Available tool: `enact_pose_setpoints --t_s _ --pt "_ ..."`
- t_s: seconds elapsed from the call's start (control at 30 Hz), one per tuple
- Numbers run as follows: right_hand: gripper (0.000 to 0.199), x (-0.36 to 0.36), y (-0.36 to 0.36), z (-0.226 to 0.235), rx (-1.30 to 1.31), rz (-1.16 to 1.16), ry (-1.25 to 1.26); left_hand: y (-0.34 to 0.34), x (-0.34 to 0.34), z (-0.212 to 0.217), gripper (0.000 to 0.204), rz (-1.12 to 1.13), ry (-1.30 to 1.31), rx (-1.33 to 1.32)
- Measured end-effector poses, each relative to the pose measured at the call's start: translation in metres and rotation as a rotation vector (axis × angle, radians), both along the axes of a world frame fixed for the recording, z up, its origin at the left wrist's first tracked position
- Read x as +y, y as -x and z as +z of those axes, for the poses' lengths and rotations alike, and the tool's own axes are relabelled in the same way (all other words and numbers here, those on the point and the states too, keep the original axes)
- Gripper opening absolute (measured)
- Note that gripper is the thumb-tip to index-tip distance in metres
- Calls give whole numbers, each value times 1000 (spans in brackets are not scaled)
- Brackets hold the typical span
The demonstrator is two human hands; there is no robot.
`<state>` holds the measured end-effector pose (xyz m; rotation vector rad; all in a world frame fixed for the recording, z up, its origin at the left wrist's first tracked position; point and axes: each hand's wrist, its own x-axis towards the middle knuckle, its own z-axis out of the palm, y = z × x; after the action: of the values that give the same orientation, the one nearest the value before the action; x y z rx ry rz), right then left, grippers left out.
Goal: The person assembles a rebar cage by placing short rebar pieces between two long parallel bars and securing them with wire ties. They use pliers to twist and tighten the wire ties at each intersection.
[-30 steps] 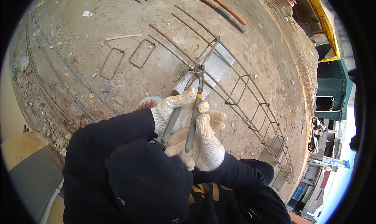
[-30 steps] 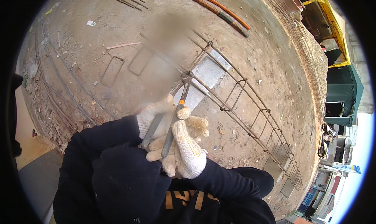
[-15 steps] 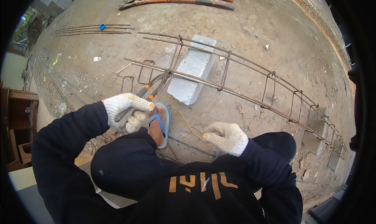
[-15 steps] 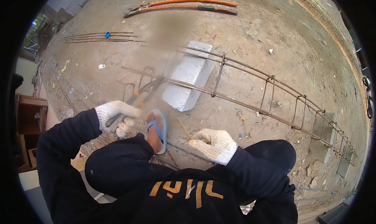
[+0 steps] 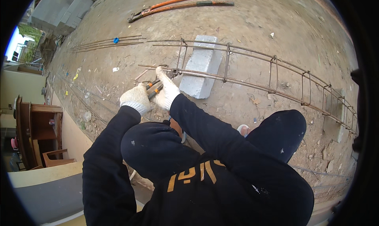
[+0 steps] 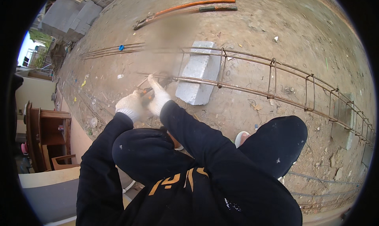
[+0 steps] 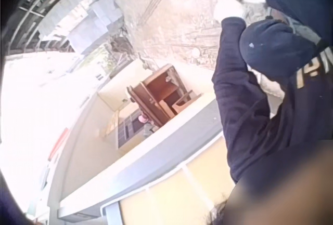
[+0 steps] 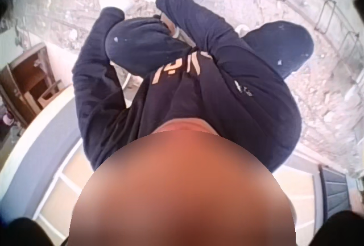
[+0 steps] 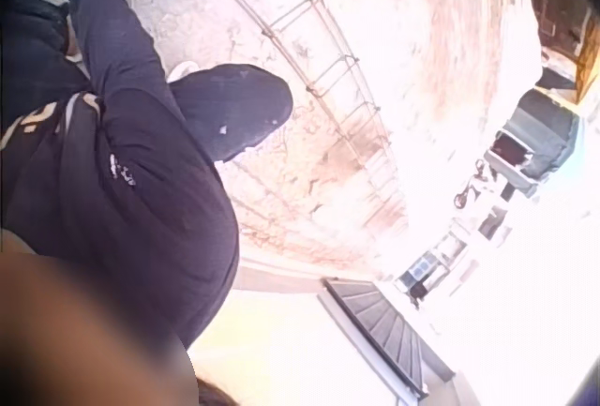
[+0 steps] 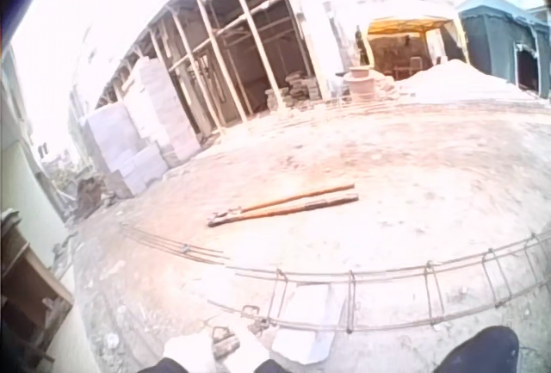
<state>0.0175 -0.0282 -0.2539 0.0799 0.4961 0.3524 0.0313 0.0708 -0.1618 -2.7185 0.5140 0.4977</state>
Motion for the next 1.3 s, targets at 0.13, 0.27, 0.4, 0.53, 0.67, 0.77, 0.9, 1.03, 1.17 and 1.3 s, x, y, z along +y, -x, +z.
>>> enact_pose_setpoints --t_s 0.13,0.27,0.4,0.53,0.67,0.77,0.9,1.03,1.17,1.3 --pt "39 16 -24 -11 -16 -333 -271 -6 7 -2 69 37 24 61" --pt "48 17 -27 -22 -26 -328 -143 -37 35 3 77 139 191 523" --pt "49 12 -26 -31 -116 -345 -201 -13 62 -30 76 934 1441 1446" --pt "52 9 -21 -40 -144 -275 -218 -7 73 -47 50 982 1302 1435" --pt "59 14 -19 -23 56 -220 111 -36 64 -23 45 -115 411 731" --pt "70 15 -27 1 107 -296 267 -33 43 -10 40 -278 -23 34" --pt "49 16 -31 12 161 -243 200 -7 18 10 37 -108 -34 -158" --pt "18 21 -22 -18 56 -325 89 5 15 30 57 -127 237 199" --pt "14 13 -12 -50 -266 -219 -97 12 18 9 52 409 377 652" --pt "22 9 -1 -48 -169 -167 89 21 32 -22 40 624 689 788"
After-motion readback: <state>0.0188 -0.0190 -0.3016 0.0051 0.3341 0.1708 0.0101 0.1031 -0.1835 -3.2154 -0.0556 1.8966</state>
